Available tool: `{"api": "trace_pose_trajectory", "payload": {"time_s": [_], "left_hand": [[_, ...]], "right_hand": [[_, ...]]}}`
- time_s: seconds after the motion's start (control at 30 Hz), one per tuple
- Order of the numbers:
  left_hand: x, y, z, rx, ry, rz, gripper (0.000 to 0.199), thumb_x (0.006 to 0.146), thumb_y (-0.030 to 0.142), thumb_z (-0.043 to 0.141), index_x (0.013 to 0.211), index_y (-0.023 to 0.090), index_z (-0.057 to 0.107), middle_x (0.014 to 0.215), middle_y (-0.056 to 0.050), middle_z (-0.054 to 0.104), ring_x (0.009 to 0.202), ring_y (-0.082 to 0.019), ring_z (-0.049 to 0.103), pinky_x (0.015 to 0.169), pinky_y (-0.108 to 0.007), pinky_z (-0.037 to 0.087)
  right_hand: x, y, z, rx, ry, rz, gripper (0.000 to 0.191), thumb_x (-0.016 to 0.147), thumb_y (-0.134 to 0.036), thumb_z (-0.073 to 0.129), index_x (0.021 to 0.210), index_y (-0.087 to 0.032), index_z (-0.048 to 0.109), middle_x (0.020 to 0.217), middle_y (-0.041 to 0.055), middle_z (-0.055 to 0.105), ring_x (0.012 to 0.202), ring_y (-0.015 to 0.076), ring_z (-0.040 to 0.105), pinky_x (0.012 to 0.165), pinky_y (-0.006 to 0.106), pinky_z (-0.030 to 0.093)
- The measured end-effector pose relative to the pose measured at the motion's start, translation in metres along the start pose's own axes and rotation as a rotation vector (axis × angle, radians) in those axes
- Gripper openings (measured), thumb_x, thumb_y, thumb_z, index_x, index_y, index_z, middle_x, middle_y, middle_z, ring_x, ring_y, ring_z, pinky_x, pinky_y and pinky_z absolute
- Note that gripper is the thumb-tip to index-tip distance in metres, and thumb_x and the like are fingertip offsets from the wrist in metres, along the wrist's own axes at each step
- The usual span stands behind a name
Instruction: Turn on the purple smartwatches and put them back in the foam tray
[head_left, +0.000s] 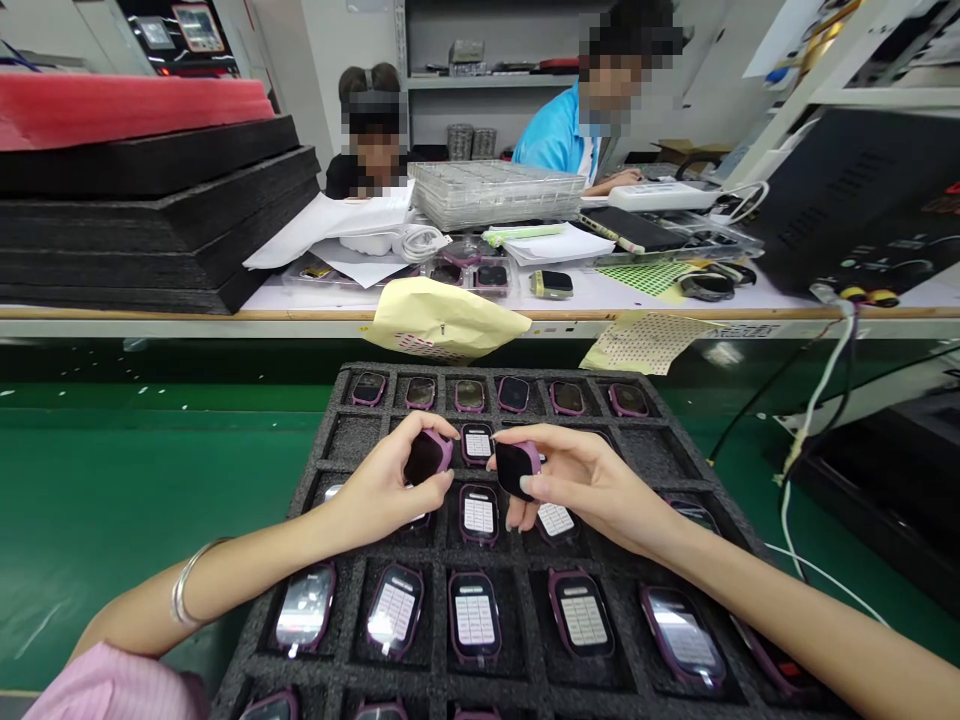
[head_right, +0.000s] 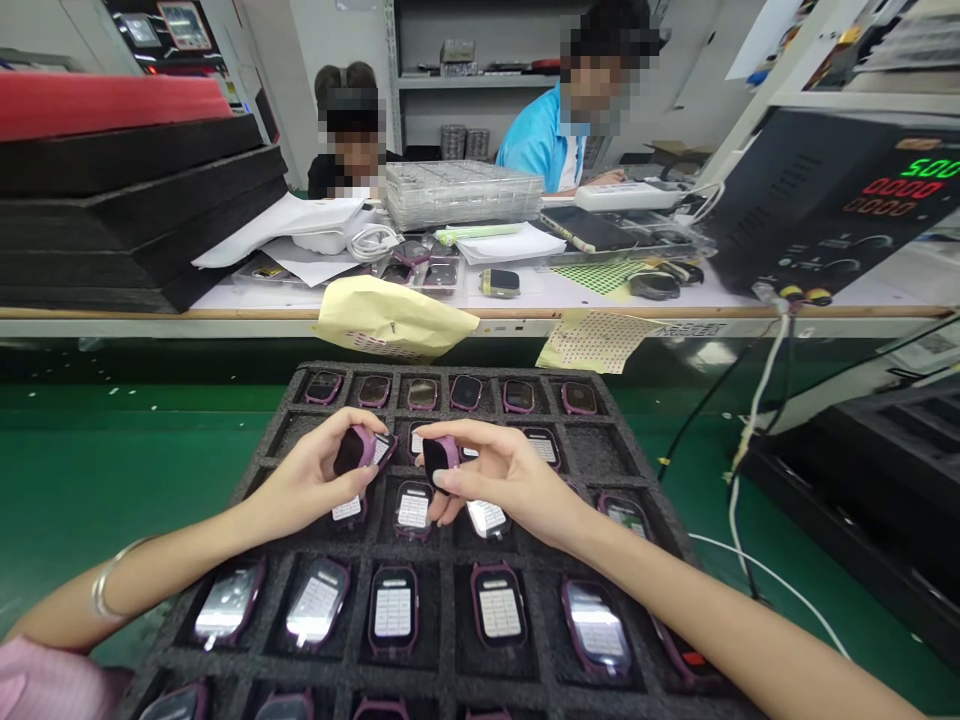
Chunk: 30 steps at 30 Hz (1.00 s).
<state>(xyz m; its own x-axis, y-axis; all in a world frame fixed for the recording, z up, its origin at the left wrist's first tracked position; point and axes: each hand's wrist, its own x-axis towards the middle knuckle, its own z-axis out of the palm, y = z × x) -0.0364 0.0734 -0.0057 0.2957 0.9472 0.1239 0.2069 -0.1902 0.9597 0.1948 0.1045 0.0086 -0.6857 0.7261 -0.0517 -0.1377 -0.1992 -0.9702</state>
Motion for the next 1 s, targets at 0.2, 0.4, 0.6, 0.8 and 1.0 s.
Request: {"api": "trace_pose_trajectory", "payload": {"time_s": [0.2,0.4,0.6,0.8,1.0], "left_hand": [[-0.0008,-0.0024,0.0002,0.069,0.019,0.051,0.029,0.080,0.014,0.056,0.108,0.021,0.050,0.085,0.000,0.052,0.077,-0.016,0.050,0.070,-0.026,0.042],[-0.0016,0.0009,-0.0025,0.133,0.014,0.067,0.031,0.079,0.012,0.054,0.108,0.020,0.051,0.090,-0.001,0.056,0.078,-0.015,0.052,0.069,-0.024,0.043],[0.0009,0.0015,-0.0042,0.124,0.045,0.076,0.031,0.078,0.011,0.053,0.108,0.020,0.053,0.090,-0.002,0.057,0.082,-0.016,0.054,0.073,-0.025,0.044],[0.0004,0.0016,-0.0051,0.126,0.087,0.090,0.035,0.078,0.010,0.054,0.111,0.019,0.052,0.090,-0.001,0.055,0.081,-0.015,0.052,0.075,-0.024,0.043],[-0.0005,0.0031,-0.0045,0.122,0.070,0.072,0.035,0.078,0.009,0.053,0.111,0.020,0.053,0.088,0.000,0.055,0.078,-0.015,0.052,0.073,-0.024,0.043]], "right_hand": [[-0.0014,-0.0026,0.0019,0.023,0.011,0.029,0.043,0.085,-0.027,0.071,0.124,-0.014,0.059,0.078,0.0066,0.070,0.067,0.0216,0.071,0.061,0.031,0.058],[-0.0018,-0.0028,-0.0004,-0.004,0.014,0.039,0.050,0.083,-0.027,0.073,0.128,-0.012,0.057,0.068,0.0060,0.071,0.061,0.0198,0.069,0.058,0.029,0.056],[-0.0016,-0.0049,-0.0011,0.006,0.030,0.040,0.041,0.083,-0.025,0.072,0.121,-0.013,0.062,0.069,0.0062,0.070,0.059,0.0196,0.069,0.057,0.028,0.057],[-0.0014,-0.0060,-0.0023,0.027,0.025,0.020,0.040,0.083,-0.023,0.071,0.121,-0.014,0.062,0.077,0.0081,0.071,0.059,0.0191,0.069,0.056,0.028,0.057],[-0.0008,-0.0064,-0.0037,0.010,0.018,0.016,0.038,0.084,-0.022,0.070,0.120,-0.013,0.062,0.076,0.0085,0.071,0.058,0.0191,0.069,0.056,0.028,0.057]]}}
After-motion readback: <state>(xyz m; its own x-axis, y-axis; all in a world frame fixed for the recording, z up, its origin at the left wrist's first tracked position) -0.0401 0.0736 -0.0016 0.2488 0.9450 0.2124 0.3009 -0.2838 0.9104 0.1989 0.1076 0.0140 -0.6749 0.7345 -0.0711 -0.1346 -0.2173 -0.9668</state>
